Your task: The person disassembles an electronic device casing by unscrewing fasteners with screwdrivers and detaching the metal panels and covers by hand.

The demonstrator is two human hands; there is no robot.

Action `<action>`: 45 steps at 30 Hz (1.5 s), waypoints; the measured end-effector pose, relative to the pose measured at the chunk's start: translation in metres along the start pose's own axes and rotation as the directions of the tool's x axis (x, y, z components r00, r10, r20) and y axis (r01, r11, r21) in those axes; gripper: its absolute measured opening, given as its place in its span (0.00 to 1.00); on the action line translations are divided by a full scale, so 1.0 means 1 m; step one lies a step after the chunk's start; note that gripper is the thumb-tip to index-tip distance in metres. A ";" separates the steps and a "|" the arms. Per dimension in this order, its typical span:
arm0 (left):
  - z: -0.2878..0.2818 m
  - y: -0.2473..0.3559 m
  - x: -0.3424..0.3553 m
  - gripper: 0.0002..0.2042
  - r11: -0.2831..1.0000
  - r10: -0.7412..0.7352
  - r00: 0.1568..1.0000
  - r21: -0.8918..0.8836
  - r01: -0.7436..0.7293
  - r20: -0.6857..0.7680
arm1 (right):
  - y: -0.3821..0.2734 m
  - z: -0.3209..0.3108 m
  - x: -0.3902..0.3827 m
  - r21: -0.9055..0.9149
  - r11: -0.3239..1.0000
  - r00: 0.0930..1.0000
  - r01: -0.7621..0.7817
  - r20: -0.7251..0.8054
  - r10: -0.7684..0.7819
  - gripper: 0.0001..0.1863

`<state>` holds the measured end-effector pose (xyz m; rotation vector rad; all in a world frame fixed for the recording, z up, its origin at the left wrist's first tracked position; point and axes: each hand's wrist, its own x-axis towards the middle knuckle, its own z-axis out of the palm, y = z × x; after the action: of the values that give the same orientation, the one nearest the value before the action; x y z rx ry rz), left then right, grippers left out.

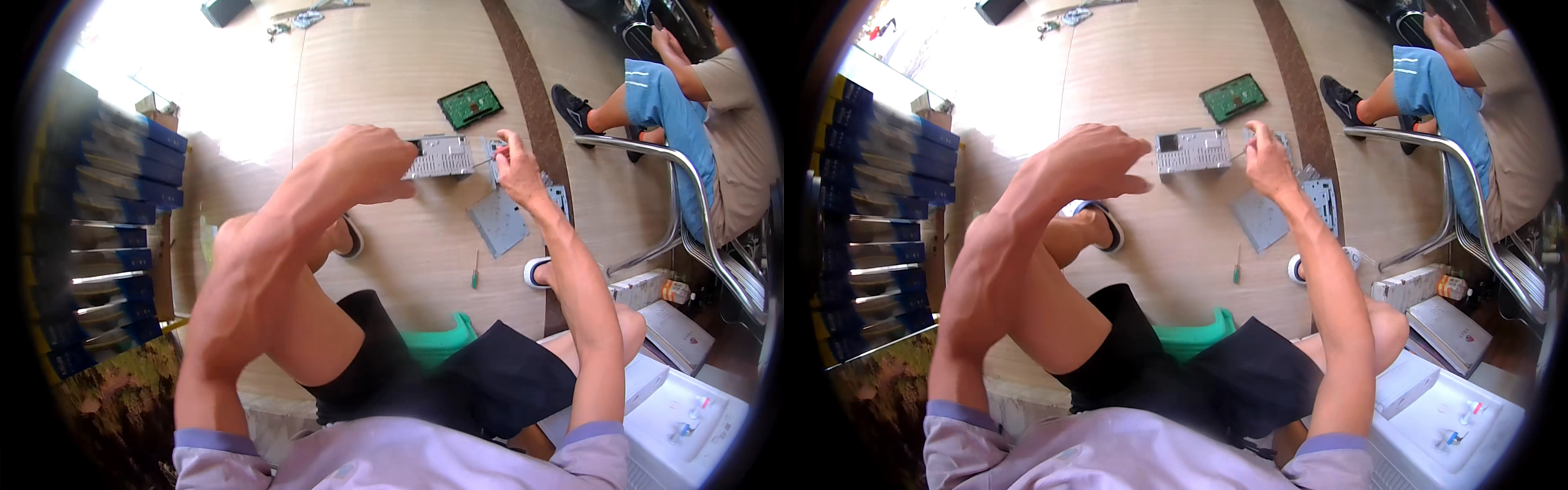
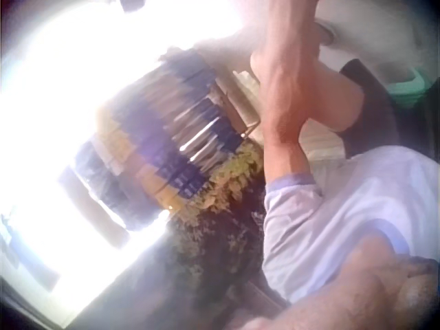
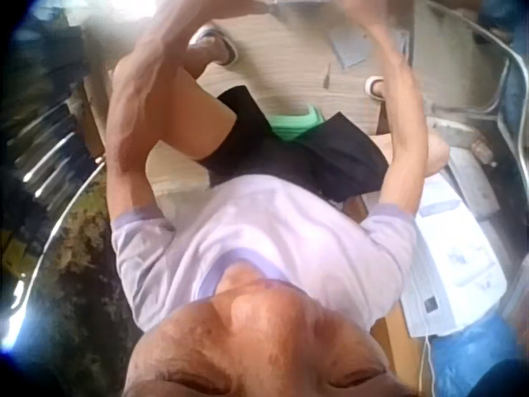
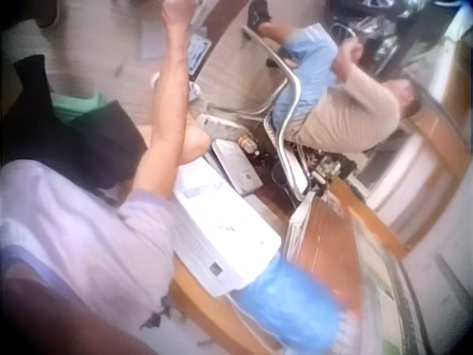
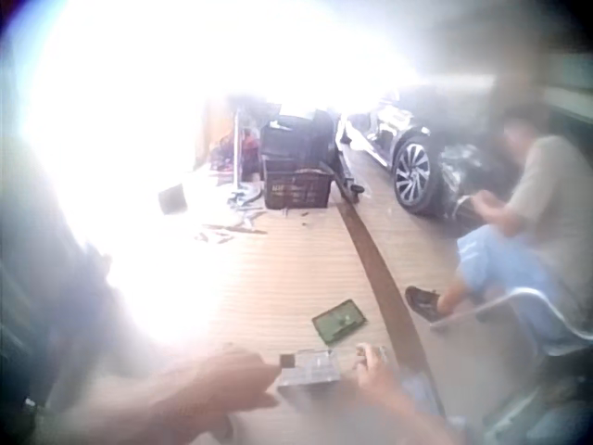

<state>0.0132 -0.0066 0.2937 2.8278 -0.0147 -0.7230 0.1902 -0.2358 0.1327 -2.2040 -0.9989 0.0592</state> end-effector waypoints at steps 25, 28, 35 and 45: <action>0.074 0.106 -0.003 0.12 0.815 0.370 0.918 0.425 -0.394 0.141 | -0.023 -0.004 0.038 -0.115 0.986 0.989 0.121 0.094 -0.110 0.16; 0.094 0.108 0.004 0.11 0.868 0.364 0.913 0.289 -0.404 0.186 | -0.024 -0.010 0.037 -0.031 0.997 0.984 -0.073 0.159 0.077 0.14; 0.115 0.094 0.018 0.16 0.856 0.311 0.900 0.321 -0.405 0.305 | -0.018 -0.010 0.021 -0.260 0.961 0.991 -0.089 0.076 0.113 0.14; 0.134 0.127 0.006 0.13 0.804 0.366 0.895 0.397 -0.442 0.254 | -0.016 -0.022 0.011 -0.095 0.962 0.956 -0.256 0.125 0.267 0.16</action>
<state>-0.0395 -0.1596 0.2041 2.9956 -0.9028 -0.9421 0.1948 -0.2341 0.1619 -2.4194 -0.7850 0.3007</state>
